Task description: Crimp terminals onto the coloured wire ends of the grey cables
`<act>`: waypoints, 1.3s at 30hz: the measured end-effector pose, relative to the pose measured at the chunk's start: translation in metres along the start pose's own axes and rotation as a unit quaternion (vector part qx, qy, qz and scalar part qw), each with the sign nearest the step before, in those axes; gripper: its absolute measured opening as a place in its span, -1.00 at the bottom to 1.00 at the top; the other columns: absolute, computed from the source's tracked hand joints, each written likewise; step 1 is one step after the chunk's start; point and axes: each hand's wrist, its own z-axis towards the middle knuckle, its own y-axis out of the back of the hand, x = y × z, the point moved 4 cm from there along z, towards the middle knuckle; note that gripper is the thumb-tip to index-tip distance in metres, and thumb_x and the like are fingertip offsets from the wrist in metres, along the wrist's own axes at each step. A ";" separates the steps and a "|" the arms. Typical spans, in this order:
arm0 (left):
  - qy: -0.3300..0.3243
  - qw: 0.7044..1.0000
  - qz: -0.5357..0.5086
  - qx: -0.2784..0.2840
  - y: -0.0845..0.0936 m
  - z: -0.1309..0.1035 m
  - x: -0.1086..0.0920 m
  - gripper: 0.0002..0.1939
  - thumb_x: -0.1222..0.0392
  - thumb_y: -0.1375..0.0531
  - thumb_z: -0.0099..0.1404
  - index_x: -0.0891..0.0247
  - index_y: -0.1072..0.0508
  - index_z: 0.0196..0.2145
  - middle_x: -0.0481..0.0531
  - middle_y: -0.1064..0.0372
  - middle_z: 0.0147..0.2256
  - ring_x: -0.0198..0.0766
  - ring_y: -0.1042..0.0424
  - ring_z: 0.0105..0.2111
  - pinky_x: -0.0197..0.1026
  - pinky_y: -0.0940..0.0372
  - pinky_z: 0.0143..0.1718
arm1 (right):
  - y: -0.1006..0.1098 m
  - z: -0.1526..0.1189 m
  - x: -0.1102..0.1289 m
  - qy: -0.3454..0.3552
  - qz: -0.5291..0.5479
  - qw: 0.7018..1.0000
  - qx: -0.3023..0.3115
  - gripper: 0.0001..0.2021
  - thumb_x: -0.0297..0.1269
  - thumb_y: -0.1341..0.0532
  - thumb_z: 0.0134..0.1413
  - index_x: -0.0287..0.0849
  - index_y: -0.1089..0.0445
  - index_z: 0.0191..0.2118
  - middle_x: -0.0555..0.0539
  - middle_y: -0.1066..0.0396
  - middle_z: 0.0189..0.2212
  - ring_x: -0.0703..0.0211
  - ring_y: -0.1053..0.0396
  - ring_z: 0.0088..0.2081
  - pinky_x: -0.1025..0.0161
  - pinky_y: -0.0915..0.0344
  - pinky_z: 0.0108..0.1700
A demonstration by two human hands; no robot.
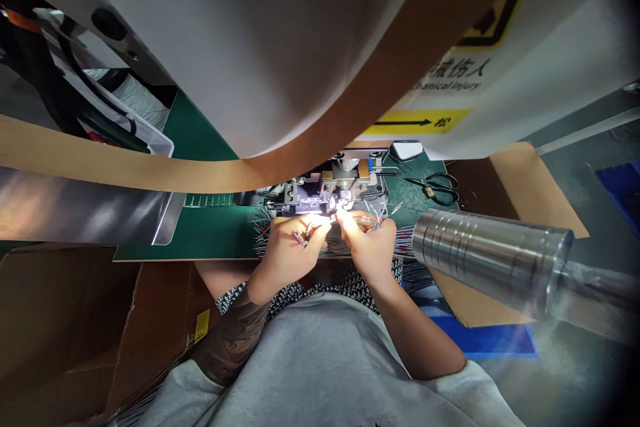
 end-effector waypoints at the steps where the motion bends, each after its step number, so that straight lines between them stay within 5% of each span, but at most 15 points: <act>1: -0.002 1.000 -0.005 0.003 0.001 0.001 -0.001 -0.68 0.32 -0.30 0.51 0.20 -0.59 -0.45 -0.15 -0.60 -0.45 -0.33 -0.57 -0.50 -0.20 -0.38 -0.38 | 0.001 -0.003 0.003 -0.005 -0.005 1.000 0.003 -0.54 0.05 -0.36 0.33 -0.10 -0.34 -0.50 0.03 -0.23 -0.61 0.24 -0.11 -0.57 0.21 -0.09 -0.53; 11: -0.031 0.999 -0.019 0.037 0.003 0.006 -0.011 -0.74 0.36 -0.34 0.44 0.21 -0.57 -0.44 -0.15 -0.54 -0.48 -0.35 -0.45 -0.53 -0.17 -0.31 -0.42 | 0.004 -0.021 0.017 -0.001 -0.032 0.999 -0.015 -0.43 0.09 -0.34 0.36 -0.11 -0.28 -0.59 0.01 -0.27 -0.62 0.24 -0.23 -0.55 0.22 -0.31 -0.44; 19: -0.015 1.000 0.008 0.020 -0.001 0.008 -0.003 -0.75 0.40 -0.36 0.38 0.21 -0.60 -0.46 -0.13 -0.62 -0.44 -0.26 -0.59 -0.46 -0.15 -0.38 -0.34 | -0.003 -0.008 0.012 -0.032 0.006 0.998 -0.049 -0.63 -0.04 -0.39 0.24 -0.13 -0.42 -0.50 0.03 -0.32 -0.58 0.25 -0.23 -0.52 0.16 -0.49 -0.27; 26: 0.016 1.000 0.013 -0.014 -0.004 0.005 0.002 -0.78 0.36 -0.36 0.39 0.19 -0.61 -0.43 -0.12 -0.61 -0.48 -0.20 -0.63 -0.47 -0.14 -0.45 -0.32 | -0.009 0.005 0.016 -0.034 0.025 0.998 -0.042 -0.62 -0.16 -0.39 0.14 -0.08 -0.29 -0.59 0.02 -0.26 -0.60 0.22 -0.20 -0.53 0.15 -0.41 -0.34; 32: 0.012 1.000 0.019 -0.012 -0.004 0.006 0.002 -0.77 0.35 -0.36 0.40 0.19 -0.61 -0.44 -0.11 -0.61 -0.48 -0.20 -0.62 -0.46 -0.14 -0.44 -0.31 | -0.008 0.006 0.015 -0.041 0.013 0.998 -0.036 -0.67 -0.16 -0.39 0.17 -0.11 -0.38 -0.55 0.04 -0.26 -0.61 0.24 -0.21 -0.53 0.17 -0.34 -0.33; 39: -0.006 1.000 0.019 0.002 0.000 0.009 0.004 -0.71 0.39 -0.34 0.41 0.20 -0.61 -0.48 -0.11 -0.63 -0.45 -0.23 -0.63 -0.44 -0.16 -0.45 -0.27 | -0.005 -0.007 0.009 -0.050 0.021 0.998 -0.014 -0.57 -0.01 -0.43 0.26 -0.14 -0.38 -0.51 0.04 -0.28 -0.61 0.25 -0.24 -0.55 0.22 -0.21 -0.44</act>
